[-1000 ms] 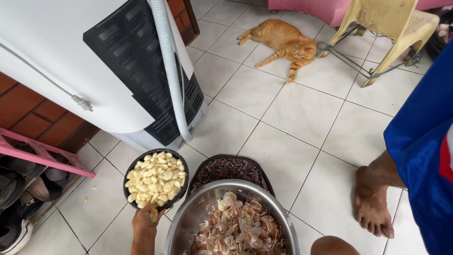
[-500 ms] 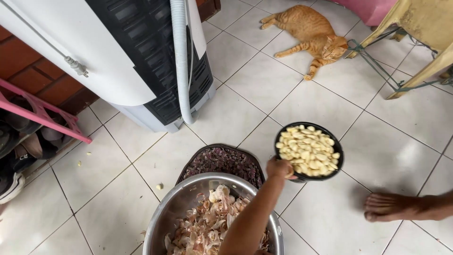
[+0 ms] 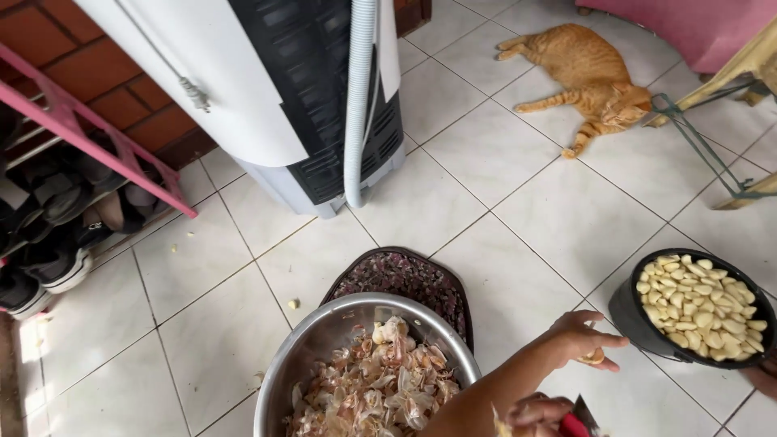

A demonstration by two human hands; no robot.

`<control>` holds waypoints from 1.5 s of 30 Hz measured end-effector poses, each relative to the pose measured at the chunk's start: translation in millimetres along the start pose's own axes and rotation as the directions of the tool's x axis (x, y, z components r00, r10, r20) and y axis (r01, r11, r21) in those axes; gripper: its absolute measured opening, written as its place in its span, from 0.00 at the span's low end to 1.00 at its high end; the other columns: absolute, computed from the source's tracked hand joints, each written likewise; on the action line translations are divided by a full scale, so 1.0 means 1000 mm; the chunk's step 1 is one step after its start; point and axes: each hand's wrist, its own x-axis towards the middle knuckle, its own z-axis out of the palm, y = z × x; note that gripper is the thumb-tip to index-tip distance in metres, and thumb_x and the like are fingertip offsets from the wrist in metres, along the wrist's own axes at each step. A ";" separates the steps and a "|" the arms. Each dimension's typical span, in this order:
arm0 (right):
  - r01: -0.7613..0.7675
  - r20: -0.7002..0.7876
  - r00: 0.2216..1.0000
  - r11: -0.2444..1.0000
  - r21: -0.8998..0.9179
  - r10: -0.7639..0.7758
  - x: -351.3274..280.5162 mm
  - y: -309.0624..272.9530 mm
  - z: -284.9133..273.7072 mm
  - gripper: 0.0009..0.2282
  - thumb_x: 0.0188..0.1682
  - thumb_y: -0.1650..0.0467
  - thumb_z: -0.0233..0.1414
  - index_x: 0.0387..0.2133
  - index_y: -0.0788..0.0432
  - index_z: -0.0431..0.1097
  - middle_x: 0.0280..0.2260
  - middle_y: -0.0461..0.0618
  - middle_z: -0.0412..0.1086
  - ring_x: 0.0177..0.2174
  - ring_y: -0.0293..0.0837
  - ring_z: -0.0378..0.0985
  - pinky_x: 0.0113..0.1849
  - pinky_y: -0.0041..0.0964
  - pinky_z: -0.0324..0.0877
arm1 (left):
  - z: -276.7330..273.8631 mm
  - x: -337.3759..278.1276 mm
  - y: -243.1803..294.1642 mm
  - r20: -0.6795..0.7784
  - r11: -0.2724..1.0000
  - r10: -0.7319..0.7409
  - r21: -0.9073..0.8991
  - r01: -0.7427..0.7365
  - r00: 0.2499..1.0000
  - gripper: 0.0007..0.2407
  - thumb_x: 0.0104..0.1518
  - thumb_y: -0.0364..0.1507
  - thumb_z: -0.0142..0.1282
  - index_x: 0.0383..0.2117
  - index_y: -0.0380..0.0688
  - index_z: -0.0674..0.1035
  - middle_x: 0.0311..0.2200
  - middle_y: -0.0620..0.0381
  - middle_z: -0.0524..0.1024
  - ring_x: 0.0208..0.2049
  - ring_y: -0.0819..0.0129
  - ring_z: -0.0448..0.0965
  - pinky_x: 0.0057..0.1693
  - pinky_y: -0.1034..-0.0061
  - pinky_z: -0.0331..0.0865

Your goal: Peeling garlic cloves manually and with a small tool, then placing them into a separate container.

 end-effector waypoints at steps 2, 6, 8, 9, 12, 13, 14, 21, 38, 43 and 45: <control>-0.010 0.009 1.000 1.000 0.020 0.010 0.000 0.106 0.142 0.36 0.40 0.77 0.54 0.65 0.74 0.48 0.34 0.28 0.75 0.35 0.17 0.81 0.39 0.19 0.69 | -0.023 -0.058 -0.015 -0.035 0.998 0.070 0.001 -0.070 0.997 0.32 0.47 0.37 0.63 0.63 0.54 0.69 0.39 0.59 0.80 0.31 0.71 0.81 0.57 0.88 0.65; 0.492 0.408 0.687 -0.029 -0.870 -0.601 0.000 0.244 0.222 0.10 0.49 0.74 0.51 0.34 0.74 0.77 0.12 0.59 0.60 0.08 0.45 0.52 0.15 0.36 0.48 | -0.075 -0.244 -0.031 -0.251 0.761 0.435 -0.410 -0.502 0.865 0.17 0.69 0.35 0.40 0.55 0.41 0.77 0.40 0.50 0.83 0.33 0.68 0.81 0.34 0.80 0.71; 0.512 0.438 0.719 -0.013 -0.859 -0.540 0.009 0.261 0.213 0.09 0.51 0.74 0.51 0.38 0.69 0.77 0.22 0.57 0.72 0.10 0.38 0.53 0.17 0.31 0.45 | -0.082 -0.323 -0.048 -0.313 0.720 0.569 -0.257 -0.645 0.760 0.25 0.67 0.46 0.34 0.58 0.41 0.75 0.40 0.48 0.83 0.47 0.58 0.84 0.53 0.66 0.76; 0.490 0.410 0.750 0.020 -0.871 -0.519 0.014 0.269 0.209 0.06 0.51 0.74 0.53 0.34 0.66 0.75 0.25 0.55 0.72 0.11 0.38 0.54 0.17 0.32 0.47 | -0.085 -0.343 -0.058 -0.419 0.669 0.643 -0.102 -0.737 0.642 0.21 0.63 0.42 0.45 0.55 0.42 0.78 0.38 0.53 0.83 0.42 0.67 0.83 0.53 0.71 0.76; 0.423 0.353 0.822 0.066 -0.904 -0.447 0.030 0.291 0.191 0.03 0.51 0.73 0.55 0.30 0.62 0.74 0.18 0.49 0.63 0.11 0.38 0.54 0.18 0.33 0.49 | -0.082 -0.394 -0.077 -0.629 0.669 0.621 0.116 -0.734 0.467 0.16 0.53 0.39 0.61 0.43 0.43 0.84 0.37 0.56 0.84 0.39 0.73 0.82 0.49 0.75 0.75; 0.391 0.327 0.844 0.072 -0.917 -0.426 0.035 0.298 0.183 0.03 0.51 0.73 0.55 0.30 0.60 0.74 0.08 0.45 0.53 0.10 0.38 0.53 0.19 0.34 0.49 | -0.080 -0.408 -0.081 -0.724 0.734 0.535 0.142 -0.664 0.435 0.14 0.48 0.40 0.66 0.34 0.45 0.87 0.38 0.55 0.84 0.41 0.70 0.82 0.45 0.73 0.75; 0.384 0.325 0.855 0.073 -0.921 -0.404 0.041 0.305 0.178 0.03 0.51 0.73 0.55 0.30 0.60 0.74 0.08 0.45 0.53 0.10 0.38 0.53 0.19 0.34 0.49 | -0.085 -0.414 -0.091 -0.739 0.731 0.528 0.145 -0.667 0.418 0.14 0.48 0.40 0.66 0.34 0.45 0.87 0.38 0.55 0.84 0.41 0.70 0.82 0.45 0.73 0.75; 0.309 0.332 0.924 -0.140 -0.940 -0.187 0.046 0.344 0.167 0.13 0.55 0.67 0.45 0.50 0.57 0.66 0.33 0.56 0.72 0.14 0.36 0.59 0.17 0.26 0.53 | -0.119 -0.439 -0.153 -0.723 0.633 0.642 0.313 -0.708 0.255 0.10 0.57 0.29 0.63 0.42 0.38 0.85 0.31 0.50 0.85 0.29 0.67 0.87 0.32 0.81 0.79; 0.362 0.345 0.930 -0.502 -0.786 0.129 0.056 0.370 0.144 0.20 0.54 0.73 0.48 0.60 0.61 0.62 0.23 0.58 0.70 0.17 0.40 0.66 0.21 0.31 0.64 | -0.140 -0.452 -0.207 -0.749 0.478 0.648 0.258 -0.840 0.139 0.09 0.59 0.22 0.60 0.41 0.26 0.83 0.29 0.41 0.81 0.24 0.63 0.84 0.33 0.75 0.79; 0.389 0.380 0.918 -0.455 -0.801 0.114 0.054 0.373 0.145 0.20 0.54 0.71 0.48 0.60 0.61 0.62 0.22 0.57 0.69 0.18 0.38 0.64 0.21 0.28 0.64 | -0.135 -0.456 -0.204 -0.738 0.468 0.666 0.298 -0.832 0.110 0.09 0.60 0.23 0.61 0.40 0.27 0.83 0.28 0.43 0.80 0.25 0.63 0.84 0.34 0.75 0.80; 0.395 0.383 0.915 -0.457 -0.797 0.123 0.053 0.372 0.146 0.20 0.54 0.72 0.48 0.61 0.60 0.62 0.22 0.56 0.69 0.17 0.37 0.64 0.20 0.28 0.64 | -0.134 -0.454 -0.205 -0.735 0.467 0.670 0.306 -0.829 0.106 0.08 0.60 0.23 0.61 0.40 0.27 0.83 0.28 0.44 0.80 0.24 0.63 0.84 0.34 0.75 0.79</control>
